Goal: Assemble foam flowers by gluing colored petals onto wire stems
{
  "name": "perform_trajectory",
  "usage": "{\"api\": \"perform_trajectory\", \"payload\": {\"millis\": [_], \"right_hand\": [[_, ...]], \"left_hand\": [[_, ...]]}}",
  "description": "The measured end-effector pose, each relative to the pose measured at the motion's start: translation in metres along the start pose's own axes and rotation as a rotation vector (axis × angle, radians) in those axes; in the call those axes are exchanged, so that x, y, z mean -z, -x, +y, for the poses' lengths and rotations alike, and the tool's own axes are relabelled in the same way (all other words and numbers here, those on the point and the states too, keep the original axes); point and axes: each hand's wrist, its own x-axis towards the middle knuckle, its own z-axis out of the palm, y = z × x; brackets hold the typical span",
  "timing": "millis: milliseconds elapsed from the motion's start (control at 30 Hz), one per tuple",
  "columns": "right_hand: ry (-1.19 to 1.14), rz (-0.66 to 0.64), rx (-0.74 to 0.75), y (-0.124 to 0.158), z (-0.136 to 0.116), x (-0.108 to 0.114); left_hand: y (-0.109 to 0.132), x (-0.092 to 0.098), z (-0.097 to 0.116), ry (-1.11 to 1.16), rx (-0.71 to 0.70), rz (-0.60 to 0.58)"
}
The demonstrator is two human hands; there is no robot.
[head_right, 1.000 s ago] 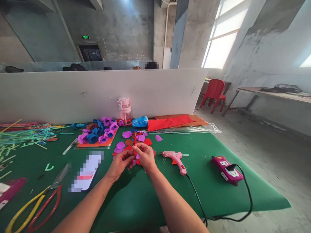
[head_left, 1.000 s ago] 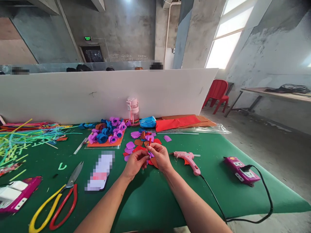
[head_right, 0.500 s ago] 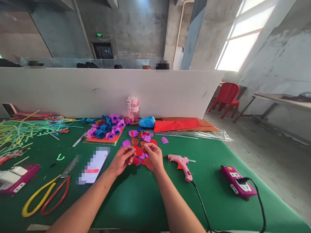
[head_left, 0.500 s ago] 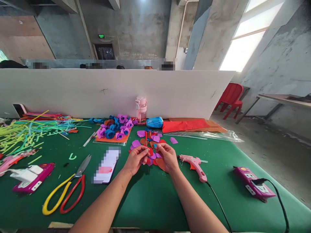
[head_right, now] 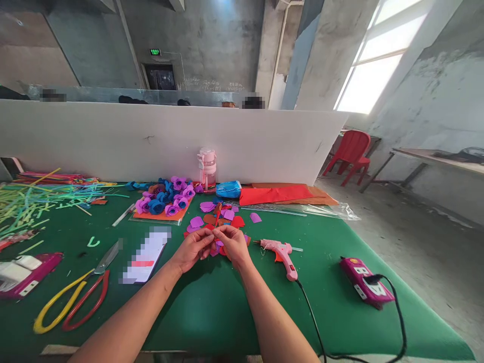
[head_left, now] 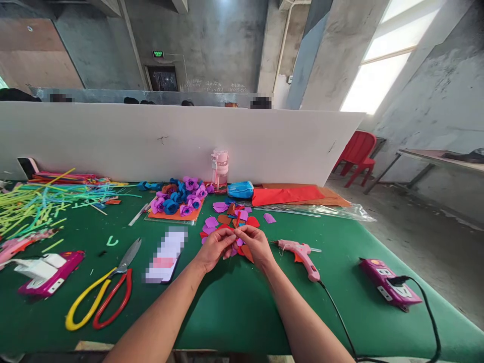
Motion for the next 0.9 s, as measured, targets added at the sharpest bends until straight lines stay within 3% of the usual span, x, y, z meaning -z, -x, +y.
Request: {"api": "perform_trajectory", "payload": {"millis": [200,333,433,633,900], "right_hand": [[0.137,0.183,0.101,0.0,-0.005,0.005],[0.214,0.376,0.169,0.014,-0.027,0.024],[0.378,0.429,0.191,0.032,-0.042,0.045],[0.933,0.33,0.146,0.065,-0.042,0.071],[1.24,0.094,0.128,0.067,-0.014,0.048]], "left_hand": [[-0.002,0.007,-0.002,-0.002,-0.121,0.026],[-0.003,0.009,0.001,0.125,-0.13,0.007],[-0.004,0.01,0.004,0.119,-0.123,0.046],[-0.005,0.011,0.003,-0.02,-0.213,0.098],[-0.005,0.012,0.002,-0.072,-0.212,0.12]]}}
